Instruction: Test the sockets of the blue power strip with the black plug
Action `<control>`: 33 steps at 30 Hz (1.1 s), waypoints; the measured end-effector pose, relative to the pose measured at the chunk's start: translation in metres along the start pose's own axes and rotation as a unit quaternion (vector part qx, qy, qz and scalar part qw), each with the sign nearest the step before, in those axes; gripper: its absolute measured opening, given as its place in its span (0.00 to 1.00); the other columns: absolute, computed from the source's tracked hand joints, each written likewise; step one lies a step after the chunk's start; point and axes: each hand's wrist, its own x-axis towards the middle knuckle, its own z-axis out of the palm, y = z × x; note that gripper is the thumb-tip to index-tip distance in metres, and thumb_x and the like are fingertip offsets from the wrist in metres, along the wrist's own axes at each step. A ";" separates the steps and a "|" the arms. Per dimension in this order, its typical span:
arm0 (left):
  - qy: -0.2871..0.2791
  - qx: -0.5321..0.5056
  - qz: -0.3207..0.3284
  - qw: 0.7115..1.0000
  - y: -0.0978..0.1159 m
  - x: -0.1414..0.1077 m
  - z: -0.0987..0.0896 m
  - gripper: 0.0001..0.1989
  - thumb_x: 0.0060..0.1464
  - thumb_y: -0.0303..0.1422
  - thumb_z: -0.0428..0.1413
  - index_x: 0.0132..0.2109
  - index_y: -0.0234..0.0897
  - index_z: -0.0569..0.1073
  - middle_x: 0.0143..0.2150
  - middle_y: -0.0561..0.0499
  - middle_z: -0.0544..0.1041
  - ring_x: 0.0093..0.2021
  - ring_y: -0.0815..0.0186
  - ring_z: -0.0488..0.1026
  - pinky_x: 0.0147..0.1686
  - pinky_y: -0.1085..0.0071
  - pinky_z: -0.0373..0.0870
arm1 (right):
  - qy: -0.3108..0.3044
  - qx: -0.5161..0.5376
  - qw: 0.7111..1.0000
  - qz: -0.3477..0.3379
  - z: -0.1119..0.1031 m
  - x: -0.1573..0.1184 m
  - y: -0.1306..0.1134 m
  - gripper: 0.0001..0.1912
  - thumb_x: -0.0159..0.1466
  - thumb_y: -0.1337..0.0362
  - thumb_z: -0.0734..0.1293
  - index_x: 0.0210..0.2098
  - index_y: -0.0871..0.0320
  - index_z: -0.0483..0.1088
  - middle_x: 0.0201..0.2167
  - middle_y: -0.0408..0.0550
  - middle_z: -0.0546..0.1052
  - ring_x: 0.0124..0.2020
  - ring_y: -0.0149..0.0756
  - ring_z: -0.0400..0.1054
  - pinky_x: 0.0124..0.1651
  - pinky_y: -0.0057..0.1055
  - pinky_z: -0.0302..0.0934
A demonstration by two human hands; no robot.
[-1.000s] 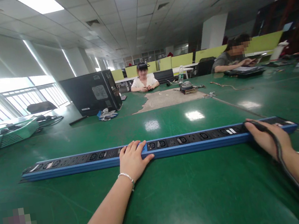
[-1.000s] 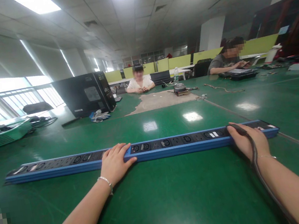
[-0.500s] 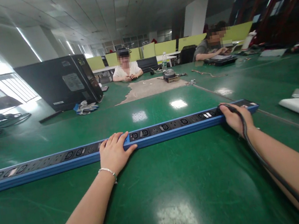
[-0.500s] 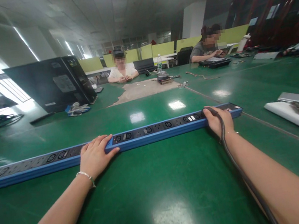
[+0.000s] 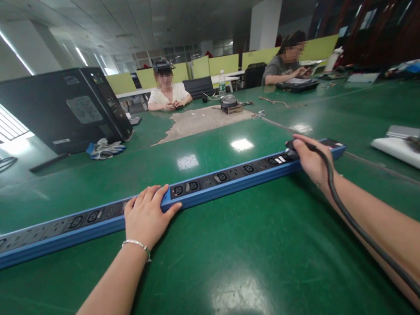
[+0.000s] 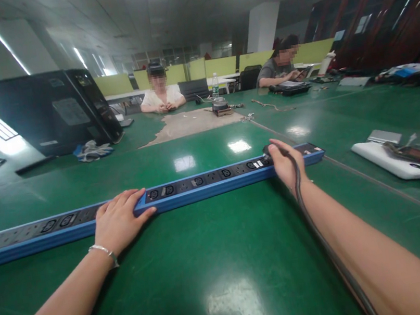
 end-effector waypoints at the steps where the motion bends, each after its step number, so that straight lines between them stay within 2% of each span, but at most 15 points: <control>1: 0.003 0.000 0.001 1.000 0.000 0.000 0.000 0.27 0.55 0.51 0.47 0.57 0.45 0.65 0.57 0.48 0.70 0.58 0.57 0.63 0.55 0.58 0.54 | -0.001 0.051 0.999 0.007 0.004 -0.004 -0.011 0.25 0.61 0.52 0.58 0.51 0.61 0.68 0.48 0.53 0.75 0.49 0.40 0.67 0.54 0.37 0.58; 3: 0.009 -0.001 0.002 1.000 0.000 0.000 0.001 0.26 0.55 0.51 0.47 0.56 0.45 0.66 0.57 0.48 0.70 0.58 0.57 0.63 0.55 0.58 0.54 | -0.033 0.106 0.994 -0.004 0.014 -0.014 -0.032 0.23 0.60 0.52 0.60 0.50 0.57 0.70 0.46 0.49 0.76 0.47 0.40 0.68 0.53 0.38 0.59; 6: 0.011 0.000 0.001 1.000 -0.001 0.000 0.002 0.26 0.55 0.51 0.47 0.56 0.45 0.66 0.57 0.48 0.70 0.58 0.57 0.64 0.54 0.58 0.54 | -0.070 0.095 0.992 -0.036 0.027 -0.026 -0.050 0.18 0.59 0.53 0.61 0.43 0.54 0.74 0.42 0.46 0.77 0.45 0.40 0.70 0.51 0.37 0.61; 18: 0.027 -0.001 0.004 1.000 -0.001 -0.001 0.004 0.26 0.54 0.50 0.49 0.56 0.45 0.66 0.56 0.48 0.71 0.57 0.58 0.65 0.54 0.57 0.56 | -0.102 -0.008 0.995 -0.021 0.028 -0.032 -0.052 0.17 0.61 0.53 0.58 0.38 0.53 0.74 0.32 0.45 0.78 0.35 0.39 0.71 0.38 0.31 0.62; 25: 0.025 -0.012 0.005 1.000 0.000 -0.001 0.003 0.26 0.54 0.50 0.49 0.56 0.45 0.66 0.56 0.48 0.71 0.57 0.57 0.64 0.55 0.57 0.55 | -0.077 -0.063 0.990 -0.099 0.032 -0.041 -0.049 0.18 0.61 0.53 0.58 0.44 0.54 0.72 0.36 0.50 0.78 0.39 0.41 0.71 0.45 0.35 0.62; 30: 0.018 -0.015 -0.001 1.000 -0.001 -0.001 0.004 0.27 0.54 0.51 0.48 0.57 0.45 0.66 0.57 0.48 0.70 0.58 0.57 0.63 0.55 0.57 0.55 | -0.055 -0.070 0.991 -0.102 0.036 -0.046 -0.053 0.17 0.61 0.56 0.58 0.43 0.55 0.72 0.37 0.50 0.78 0.40 0.40 0.71 0.49 0.36 0.61; 33: 0.018 -0.015 0.005 1.000 -0.002 -0.001 0.006 0.27 0.54 0.52 0.47 0.57 0.46 0.65 0.58 0.49 0.69 0.58 0.57 0.63 0.54 0.56 0.55 | -0.033 -0.091 0.990 -0.104 0.042 -0.049 -0.051 0.17 0.62 0.58 0.57 0.44 0.56 0.72 0.43 0.50 0.77 0.51 0.42 0.67 0.57 0.43 0.54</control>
